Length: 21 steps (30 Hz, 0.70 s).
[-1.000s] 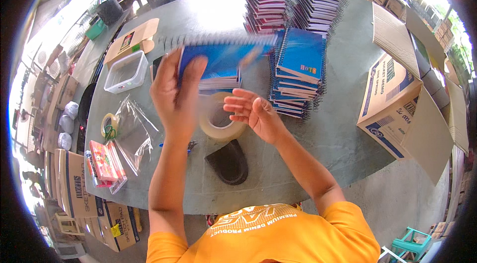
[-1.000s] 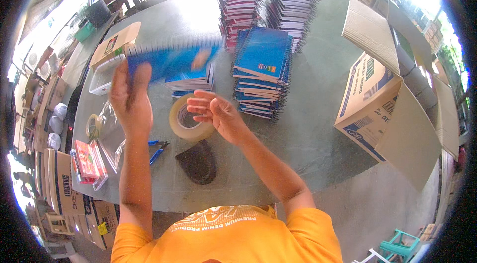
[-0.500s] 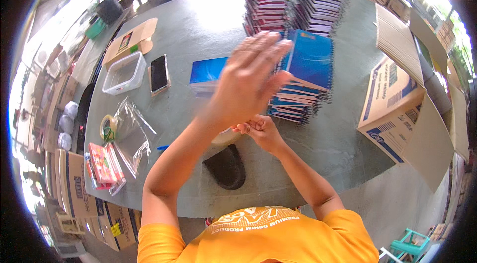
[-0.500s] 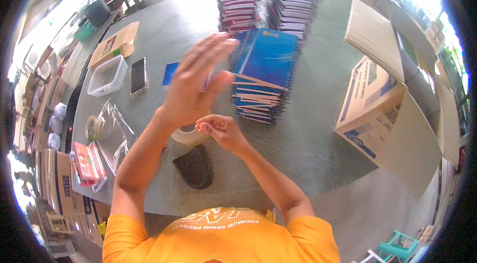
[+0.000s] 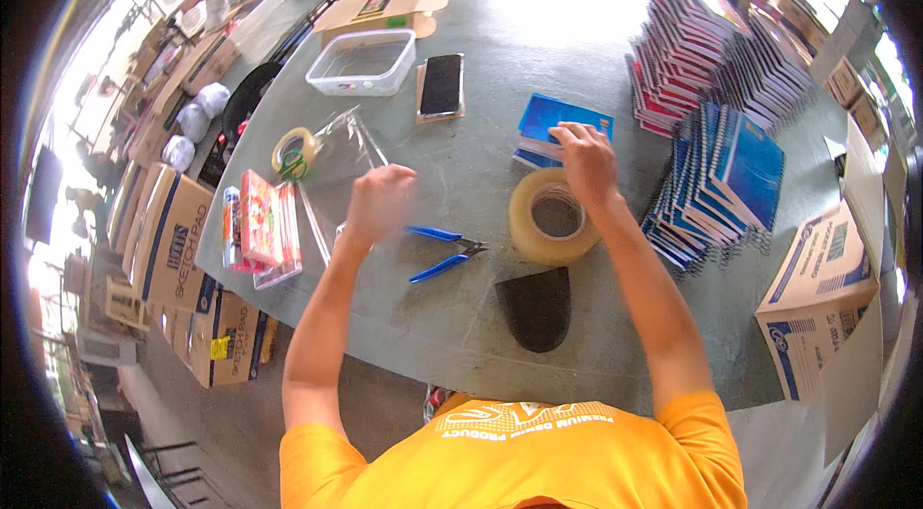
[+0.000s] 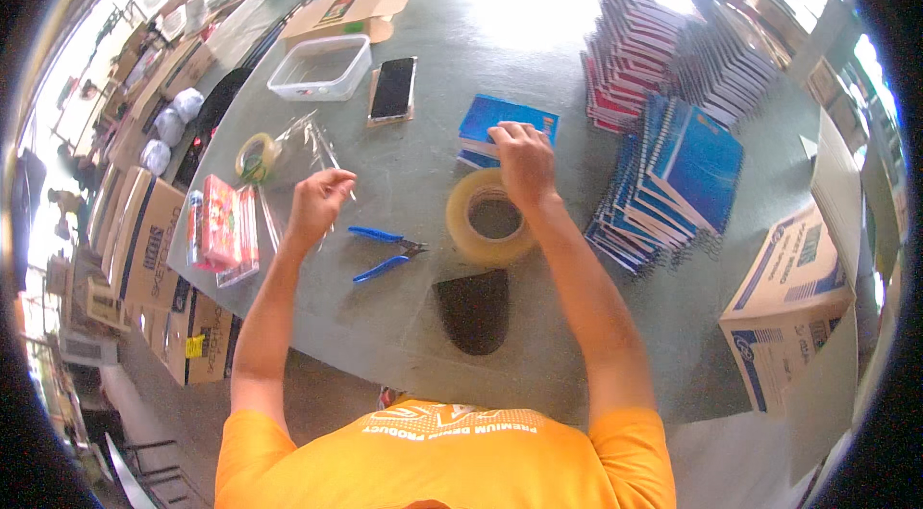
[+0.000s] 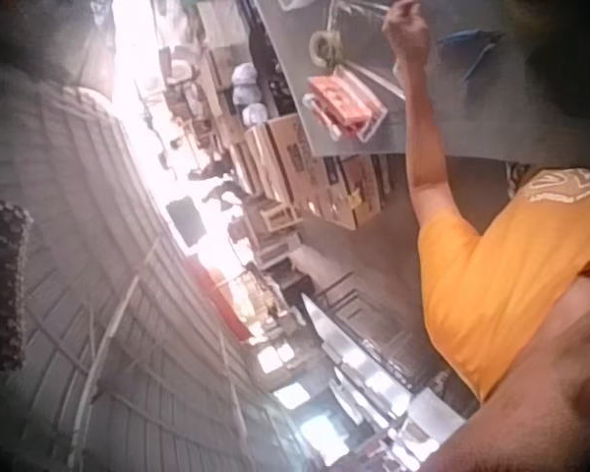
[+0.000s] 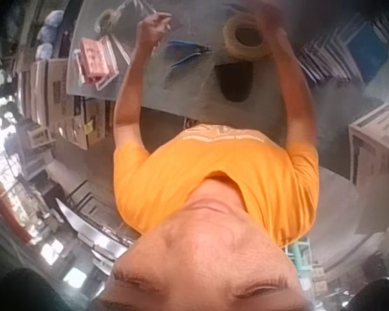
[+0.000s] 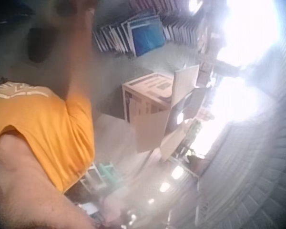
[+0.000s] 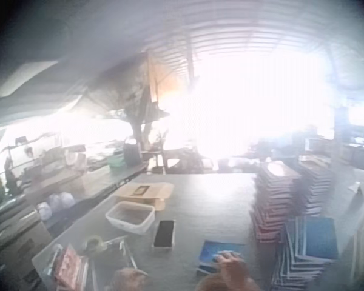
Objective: The person binds notebooks by threading spiral coils into the punched edges, using pliers to trim the wire, and stacking the notebooks on the table.
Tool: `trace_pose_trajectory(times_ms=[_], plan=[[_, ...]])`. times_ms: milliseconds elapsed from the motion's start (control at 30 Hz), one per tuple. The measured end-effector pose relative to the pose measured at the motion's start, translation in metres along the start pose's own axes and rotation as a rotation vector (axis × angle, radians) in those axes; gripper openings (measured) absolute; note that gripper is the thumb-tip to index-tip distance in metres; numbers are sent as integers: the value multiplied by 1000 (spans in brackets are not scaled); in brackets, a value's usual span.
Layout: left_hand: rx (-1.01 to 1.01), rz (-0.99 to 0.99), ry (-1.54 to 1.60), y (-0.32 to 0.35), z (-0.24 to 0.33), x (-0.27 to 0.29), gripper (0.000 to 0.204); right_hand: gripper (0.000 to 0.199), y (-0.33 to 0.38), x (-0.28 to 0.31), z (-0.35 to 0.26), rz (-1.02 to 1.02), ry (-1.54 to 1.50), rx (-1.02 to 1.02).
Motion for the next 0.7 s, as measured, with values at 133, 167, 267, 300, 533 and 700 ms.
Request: trace_pose_trajectory(times_ms=[133,167,267,300,533,700], plan=[[95,183,-234,3,-92,17,18,20,1,17,-26,-244,-65,-116],[44,210,-320,0,-92,14,19,19,2,28,-28,-229,-34,-102],[74,150,-460,-7,-105,-8,26,25,4,27,-24,-127,-18,-11],[87,117,-488,-11,-104,-15,27,28,11,20,-17,-101,70,36],[63,112,-540,-1,-94,-7,16,32,3,2,-6,-94,166,24],[7,353,-416,5,-64,39,20,15,-19,3,-1,-205,99,-49]])
Point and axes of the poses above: each hand's wrist, its own y-axis away from the middle knuckle, its own x-axis out of the back of the hand, z = x × y, the point moved 7 cm from there along -y, towards the middle knuckle, and after that the axes turned 7 degrees about -y, right-handed, at the moved point
